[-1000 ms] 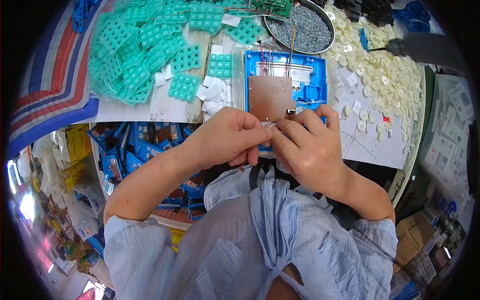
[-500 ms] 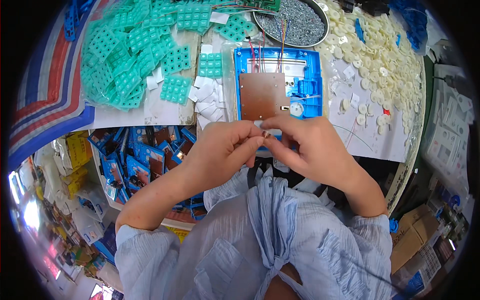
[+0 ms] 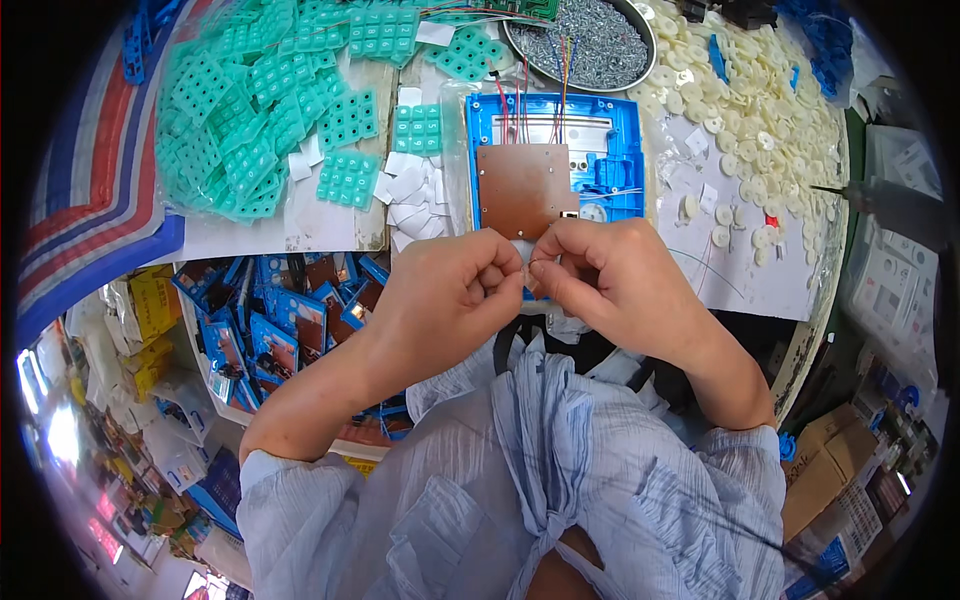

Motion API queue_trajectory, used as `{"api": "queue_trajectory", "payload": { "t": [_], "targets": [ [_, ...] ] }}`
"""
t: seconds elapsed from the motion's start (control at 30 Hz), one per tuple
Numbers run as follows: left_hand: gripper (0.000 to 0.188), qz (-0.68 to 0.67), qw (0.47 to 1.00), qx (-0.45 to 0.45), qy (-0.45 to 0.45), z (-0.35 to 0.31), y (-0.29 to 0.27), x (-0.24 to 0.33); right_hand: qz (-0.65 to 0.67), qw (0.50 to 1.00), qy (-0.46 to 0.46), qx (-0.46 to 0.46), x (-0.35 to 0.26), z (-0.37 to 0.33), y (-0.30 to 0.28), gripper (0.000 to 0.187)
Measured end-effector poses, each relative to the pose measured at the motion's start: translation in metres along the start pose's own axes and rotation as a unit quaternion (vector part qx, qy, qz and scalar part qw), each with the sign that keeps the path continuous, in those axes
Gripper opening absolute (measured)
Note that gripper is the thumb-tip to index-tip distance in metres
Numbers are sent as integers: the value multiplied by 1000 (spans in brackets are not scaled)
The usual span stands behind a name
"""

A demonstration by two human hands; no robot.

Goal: Assembling a blue electronic calculator by inserting buttons and a PCB, then screwing the components together.

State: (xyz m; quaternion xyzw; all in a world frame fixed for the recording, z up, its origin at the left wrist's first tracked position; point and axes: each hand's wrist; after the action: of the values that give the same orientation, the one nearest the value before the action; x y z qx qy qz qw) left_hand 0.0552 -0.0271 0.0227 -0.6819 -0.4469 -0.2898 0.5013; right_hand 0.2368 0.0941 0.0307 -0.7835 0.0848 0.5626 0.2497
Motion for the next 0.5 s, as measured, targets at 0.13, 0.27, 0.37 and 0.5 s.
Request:
{"api": "queue_trajectory", "payload": {
  "t": [0.13, 0.27, 0.37, 0.5],
  "targets": [
    [10, 81, 993, 71, 57, 1, 9, 1, -15, 1000, -26, 9, -2, 0, 2, 16],
    [4, 58, 994, 72, 66, 1, 11, -7, 22, 999, -31, 24, 1, 1, 4, 15],
    [3, -12, 999, 29, 12, 0, -1, -7, 63, 997, -10, 34, 4, -1, 3, 14],
    [4, -19, 1000, -8, 6, -2, -8, 0, 55, 998, -9, 31, 2, -1, 3, 14]
  ]
}}
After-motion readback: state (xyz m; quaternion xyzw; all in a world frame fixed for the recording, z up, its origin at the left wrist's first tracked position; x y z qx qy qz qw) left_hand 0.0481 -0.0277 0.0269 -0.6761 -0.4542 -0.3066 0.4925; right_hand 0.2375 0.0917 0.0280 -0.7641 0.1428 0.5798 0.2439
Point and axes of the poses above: each hand's wrist, its own z-axis towards the middle knuckle, its own y-axis out of the palm, x = y × z, and after that the axes turned 10 degrees about z, right-handed
